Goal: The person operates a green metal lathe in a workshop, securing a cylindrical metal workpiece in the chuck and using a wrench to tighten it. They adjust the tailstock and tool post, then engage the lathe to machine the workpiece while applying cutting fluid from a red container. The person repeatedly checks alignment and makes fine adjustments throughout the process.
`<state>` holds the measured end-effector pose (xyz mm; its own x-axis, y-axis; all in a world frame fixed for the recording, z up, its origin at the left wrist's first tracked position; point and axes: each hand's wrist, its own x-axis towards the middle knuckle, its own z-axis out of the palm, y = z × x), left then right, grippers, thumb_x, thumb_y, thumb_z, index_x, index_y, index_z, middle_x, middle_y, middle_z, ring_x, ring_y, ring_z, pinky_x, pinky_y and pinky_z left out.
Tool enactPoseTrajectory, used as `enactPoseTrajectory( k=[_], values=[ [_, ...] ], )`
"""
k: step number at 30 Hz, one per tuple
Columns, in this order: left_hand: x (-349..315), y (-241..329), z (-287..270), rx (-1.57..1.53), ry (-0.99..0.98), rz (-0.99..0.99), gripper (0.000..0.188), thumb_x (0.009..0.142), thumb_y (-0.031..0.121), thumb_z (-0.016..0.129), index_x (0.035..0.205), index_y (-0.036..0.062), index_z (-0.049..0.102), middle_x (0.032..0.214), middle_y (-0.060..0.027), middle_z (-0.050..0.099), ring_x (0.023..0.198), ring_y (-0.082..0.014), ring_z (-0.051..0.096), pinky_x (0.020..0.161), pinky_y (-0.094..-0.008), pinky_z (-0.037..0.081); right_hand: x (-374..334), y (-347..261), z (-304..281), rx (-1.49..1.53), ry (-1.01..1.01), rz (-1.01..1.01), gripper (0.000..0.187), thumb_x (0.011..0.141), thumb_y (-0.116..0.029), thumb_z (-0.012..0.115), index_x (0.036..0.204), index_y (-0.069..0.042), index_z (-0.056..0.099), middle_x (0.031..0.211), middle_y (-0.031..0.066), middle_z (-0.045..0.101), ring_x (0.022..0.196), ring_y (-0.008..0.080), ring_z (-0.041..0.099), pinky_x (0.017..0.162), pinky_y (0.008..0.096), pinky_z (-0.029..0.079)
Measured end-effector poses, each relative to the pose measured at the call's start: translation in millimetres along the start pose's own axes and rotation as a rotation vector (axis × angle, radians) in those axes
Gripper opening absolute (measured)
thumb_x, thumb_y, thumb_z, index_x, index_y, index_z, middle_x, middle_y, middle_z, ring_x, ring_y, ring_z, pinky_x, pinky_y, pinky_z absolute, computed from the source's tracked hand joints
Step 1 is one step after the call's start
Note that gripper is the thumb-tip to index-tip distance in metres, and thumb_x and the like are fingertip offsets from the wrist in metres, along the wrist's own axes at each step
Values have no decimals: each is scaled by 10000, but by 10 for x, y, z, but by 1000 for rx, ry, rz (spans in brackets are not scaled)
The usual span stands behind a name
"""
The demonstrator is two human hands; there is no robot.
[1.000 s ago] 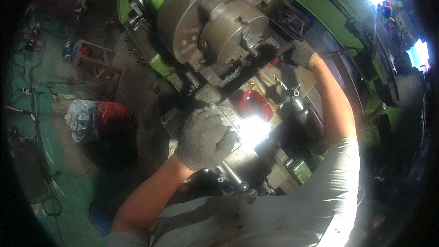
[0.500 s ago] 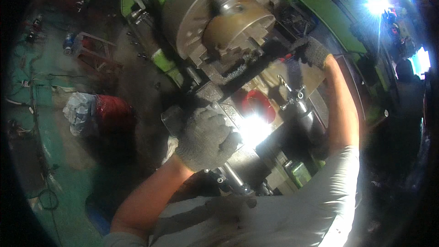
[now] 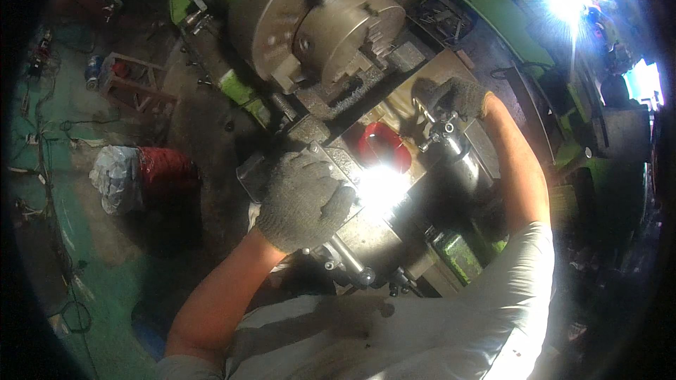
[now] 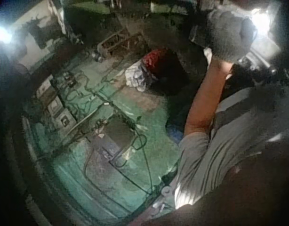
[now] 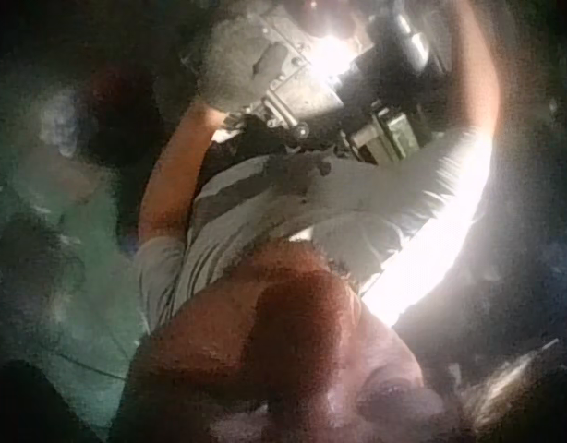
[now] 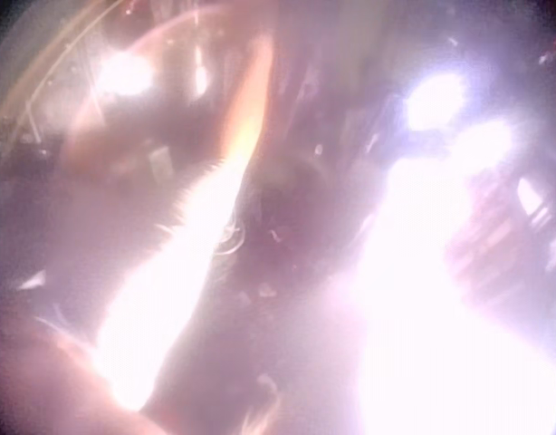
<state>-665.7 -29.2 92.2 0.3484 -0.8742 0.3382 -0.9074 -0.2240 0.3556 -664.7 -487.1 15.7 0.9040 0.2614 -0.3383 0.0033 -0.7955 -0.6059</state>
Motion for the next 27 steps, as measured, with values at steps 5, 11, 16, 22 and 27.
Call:
enactPoseTrajectory(
  k=[5,11,16,22,27],
  values=[
    [38,25,-76,-5,-28,3,127,859,183,703,876,58,725,926,-139,710,927,-351,664,849,-521,483,144,293,-175,-309,-398,71,315,737,-98,725,1043,-91,801,855,136,780,739,242,721,692,419,583],
    [42,17,-44,-78,48,-17,143,876,189,701,841,51,709,902,-152,696,904,-353,656,839,-491,475,263,-337,-71,-23,153,193,261,817,-92,667,1048,-68,785,936,160,770,830,254,719,779,384,566],
    [82,29,-30,-131,55,-48,172,893,199,687,789,62,676,822,-131,655,831,-358,635,802,-481,464,420,-351,-178,-28,660,136,218,872,-117,660,1047,-45,768,921,165,753,840,274,714,777,381,549],
    [-19,-31,32,-172,93,-48,233,908,211,670,738,57,631,750,-138,616,752,-383,613,731,-518,446,-594,-1621,-31,-13,993,260,258,867,-136,679,1073,12,725,972,203,756,910,308,754,811,389,557],
    [7,43,-48,-296,42,-171,274,932,229,654,734,41,629,705,-198,582,699,-448,583,692,-575,424,-1214,-2315,736,147,1003,405,217,893,-163,689,1051,-20,730,981,201,765,909,381,745,824,428,568]
  ],
)
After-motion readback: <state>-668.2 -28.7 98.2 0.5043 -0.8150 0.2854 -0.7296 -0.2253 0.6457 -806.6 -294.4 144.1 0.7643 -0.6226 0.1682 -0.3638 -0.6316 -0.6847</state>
